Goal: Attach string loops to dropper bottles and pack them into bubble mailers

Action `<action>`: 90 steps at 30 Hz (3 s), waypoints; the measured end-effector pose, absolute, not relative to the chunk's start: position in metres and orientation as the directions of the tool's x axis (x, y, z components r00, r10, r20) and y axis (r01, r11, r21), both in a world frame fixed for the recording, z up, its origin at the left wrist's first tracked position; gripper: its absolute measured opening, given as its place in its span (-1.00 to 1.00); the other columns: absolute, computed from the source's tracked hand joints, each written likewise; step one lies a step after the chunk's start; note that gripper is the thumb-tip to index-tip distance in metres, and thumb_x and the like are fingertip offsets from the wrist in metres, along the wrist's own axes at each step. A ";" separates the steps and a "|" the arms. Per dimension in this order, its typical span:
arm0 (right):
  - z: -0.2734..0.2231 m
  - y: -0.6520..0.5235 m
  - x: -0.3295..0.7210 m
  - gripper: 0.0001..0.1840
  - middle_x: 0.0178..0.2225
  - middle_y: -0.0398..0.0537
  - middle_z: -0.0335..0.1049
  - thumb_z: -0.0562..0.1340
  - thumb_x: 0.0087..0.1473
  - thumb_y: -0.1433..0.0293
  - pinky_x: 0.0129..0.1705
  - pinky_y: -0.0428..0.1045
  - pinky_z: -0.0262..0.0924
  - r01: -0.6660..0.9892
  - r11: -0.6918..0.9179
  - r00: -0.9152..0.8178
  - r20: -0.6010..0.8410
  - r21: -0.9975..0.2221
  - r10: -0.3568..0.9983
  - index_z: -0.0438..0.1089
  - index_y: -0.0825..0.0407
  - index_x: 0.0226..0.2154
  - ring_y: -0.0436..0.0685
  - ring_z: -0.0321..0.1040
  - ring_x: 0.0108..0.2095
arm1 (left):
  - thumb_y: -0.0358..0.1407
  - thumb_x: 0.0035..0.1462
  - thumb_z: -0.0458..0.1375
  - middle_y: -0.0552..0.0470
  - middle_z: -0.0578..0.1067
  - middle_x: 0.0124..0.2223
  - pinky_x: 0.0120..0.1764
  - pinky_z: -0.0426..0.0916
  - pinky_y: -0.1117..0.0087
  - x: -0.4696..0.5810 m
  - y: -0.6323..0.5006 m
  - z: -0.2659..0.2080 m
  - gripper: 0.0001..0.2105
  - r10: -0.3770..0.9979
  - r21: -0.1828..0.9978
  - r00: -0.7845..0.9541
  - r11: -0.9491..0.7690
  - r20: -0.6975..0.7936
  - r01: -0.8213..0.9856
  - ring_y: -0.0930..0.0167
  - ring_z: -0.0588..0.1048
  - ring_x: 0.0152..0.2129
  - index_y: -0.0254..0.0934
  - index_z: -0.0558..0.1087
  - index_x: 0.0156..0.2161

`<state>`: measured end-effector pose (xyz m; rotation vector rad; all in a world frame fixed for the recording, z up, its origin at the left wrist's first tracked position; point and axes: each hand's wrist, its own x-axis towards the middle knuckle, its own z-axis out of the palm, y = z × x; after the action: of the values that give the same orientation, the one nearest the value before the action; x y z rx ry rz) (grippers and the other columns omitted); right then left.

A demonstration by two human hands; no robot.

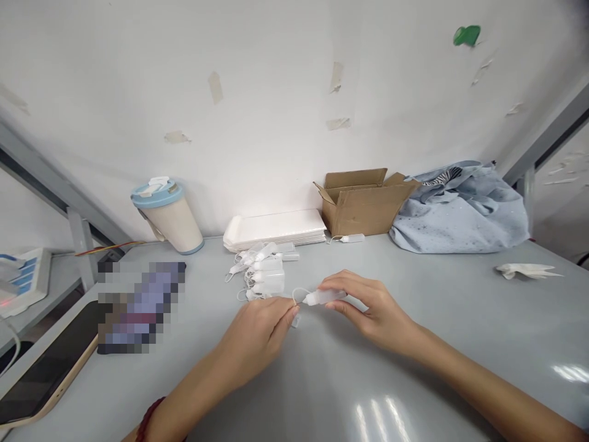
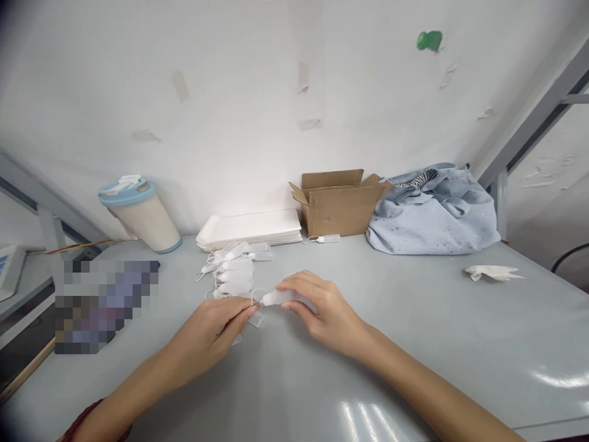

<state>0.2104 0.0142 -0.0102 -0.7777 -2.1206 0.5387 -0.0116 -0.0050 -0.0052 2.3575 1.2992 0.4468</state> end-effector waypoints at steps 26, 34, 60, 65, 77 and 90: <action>-0.015 0.013 0.210 -0.73 -0.25 0.01 0.45 0.09 0.17 0.50 -0.27 0.03 0.34 0.310 0.772 -0.532 0.572 -0.555 0.624 0.35 -0.01 -0.09 0.11 0.37 -0.24 | -0.32 0.29 -0.21 0.13 0.23 -0.53 -0.45 0.07 0.42 -0.012 -0.006 -0.010 -0.70 0.825 0.427 0.563 -0.527 0.050 0.735 0.47 0.19 -0.60 -0.25 0.18 -0.47; -0.020 0.009 0.207 -0.68 -0.22 0.05 0.44 0.04 0.18 0.55 -0.30 0.01 0.35 0.293 0.816 -0.557 0.605 -0.499 0.569 0.30 0.01 -0.04 0.10 0.36 -0.26 | -0.35 0.26 -0.17 0.14 0.21 -0.58 -0.49 0.05 0.43 -0.010 -0.008 -0.005 -0.68 0.831 0.573 0.556 -0.467 0.025 0.673 0.49 0.18 -0.63 -0.25 0.10 -0.56; -0.013 0.006 0.206 -0.55 -0.23 0.02 0.46 0.07 0.12 0.65 -0.39 0.02 0.35 0.269 0.859 -0.464 0.723 -0.436 0.513 0.29 -0.03 0.02 0.09 0.37 -0.32 | -0.17 0.15 0.06 0.17 0.31 -0.59 -0.63 0.02 0.52 -0.010 -0.007 0.014 -0.74 0.877 0.935 0.430 0.054 -0.212 0.351 0.59 0.14 -0.71 -0.31 0.45 -0.42; -0.013 0.005 0.205 -0.53 -0.26 0.02 0.48 0.06 0.10 0.68 -0.38 0.02 0.37 0.231 0.872 -0.448 0.748 -0.432 0.490 0.33 0.01 0.00 0.10 0.40 -0.30 | -0.20 0.13 0.09 0.17 0.32 -0.62 -0.66 0.03 0.54 -0.010 -0.010 0.013 -0.75 0.867 0.947 0.447 0.080 -0.221 0.313 0.61 0.15 -0.75 -0.34 0.50 -0.40; -0.024 0.006 0.206 -0.47 -0.19 0.10 0.45 0.06 0.05 0.74 -0.33 0.05 0.36 0.223 0.904 -0.483 0.765 -0.364 0.426 0.29 0.07 0.04 0.12 0.38 -0.23 | -0.20 0.14 0.09 0.15 0.35 -0.62 -0.66 0.06 0.55 -0.008 -0.009 0.008 -0.74 0.863 0.945 0.448 0.092 -0.233 0.315 0.61 0.18 -0.76 -0.34 0.51 -0.42; -0.022 0.014 0.208 -0.54 -0.20 0.05 0.47 0.06 0.09 0.70 -0.29 0.06 0.38 0.242 0.885 -0.476 0.746 -0.398 0.466 0.32 0.02 -0.02 0.10 0.40 -0.23 | -0.21 0.15 0.07 0.17 0.35 -0.61 -0.63 0.10 0.55 -0.007 -0.006 0.009 -0.79 0.900 0.942 0.379 0.090 -0.217 0.324 0.60 0.19 -0.73 -0.29 0.47 -0.36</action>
<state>0.2080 0.0141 -0.0219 -0.5103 -2.0862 0.2938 -0.0074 -0.0059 0.0094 1.4710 1.1642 0.6187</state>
